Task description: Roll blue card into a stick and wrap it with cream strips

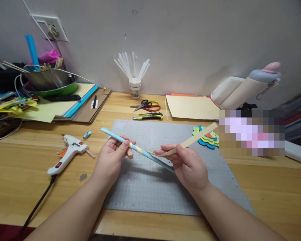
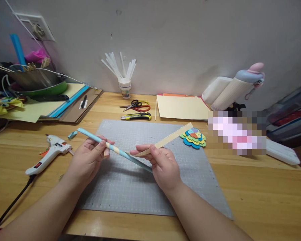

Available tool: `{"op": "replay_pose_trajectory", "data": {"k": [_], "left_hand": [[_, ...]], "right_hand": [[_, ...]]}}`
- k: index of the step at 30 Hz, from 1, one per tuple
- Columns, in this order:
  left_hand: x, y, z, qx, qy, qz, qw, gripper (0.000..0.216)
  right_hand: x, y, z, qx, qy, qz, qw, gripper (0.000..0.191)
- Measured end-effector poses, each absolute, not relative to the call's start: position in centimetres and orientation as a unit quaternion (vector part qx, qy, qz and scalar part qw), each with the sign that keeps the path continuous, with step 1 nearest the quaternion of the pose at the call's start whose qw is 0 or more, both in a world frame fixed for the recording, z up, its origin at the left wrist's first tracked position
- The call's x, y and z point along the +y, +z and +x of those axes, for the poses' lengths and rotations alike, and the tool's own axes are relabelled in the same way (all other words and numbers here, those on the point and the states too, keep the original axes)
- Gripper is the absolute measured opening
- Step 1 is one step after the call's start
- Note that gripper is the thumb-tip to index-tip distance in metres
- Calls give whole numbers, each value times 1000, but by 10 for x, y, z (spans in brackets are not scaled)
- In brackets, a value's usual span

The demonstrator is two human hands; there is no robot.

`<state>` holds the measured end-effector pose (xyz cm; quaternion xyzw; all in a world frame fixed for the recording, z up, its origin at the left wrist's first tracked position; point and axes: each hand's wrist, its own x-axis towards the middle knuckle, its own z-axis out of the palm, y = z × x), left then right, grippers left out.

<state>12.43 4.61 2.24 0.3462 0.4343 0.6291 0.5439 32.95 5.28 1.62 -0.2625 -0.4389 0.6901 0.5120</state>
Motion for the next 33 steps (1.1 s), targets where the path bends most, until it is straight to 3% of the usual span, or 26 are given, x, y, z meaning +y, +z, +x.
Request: {"op": "replay_pose_trajectory", "data": {"k": [15,18,24,33], "left_hand": [[35,37,132,434,661,328,517,27],[36,39,132,438,659,329,515,23],[40,61,134,488,637,385,456,17],[51,67,146,510,644,398,409,25]], "right_hand": [[31,40,343,-729,482,-189,447,32],[34,37,340,-673,557,-205,441,31],[47,27,330,-362,806,-183,431,39],[56,28,332,-228,865,-190,404,28]]}}
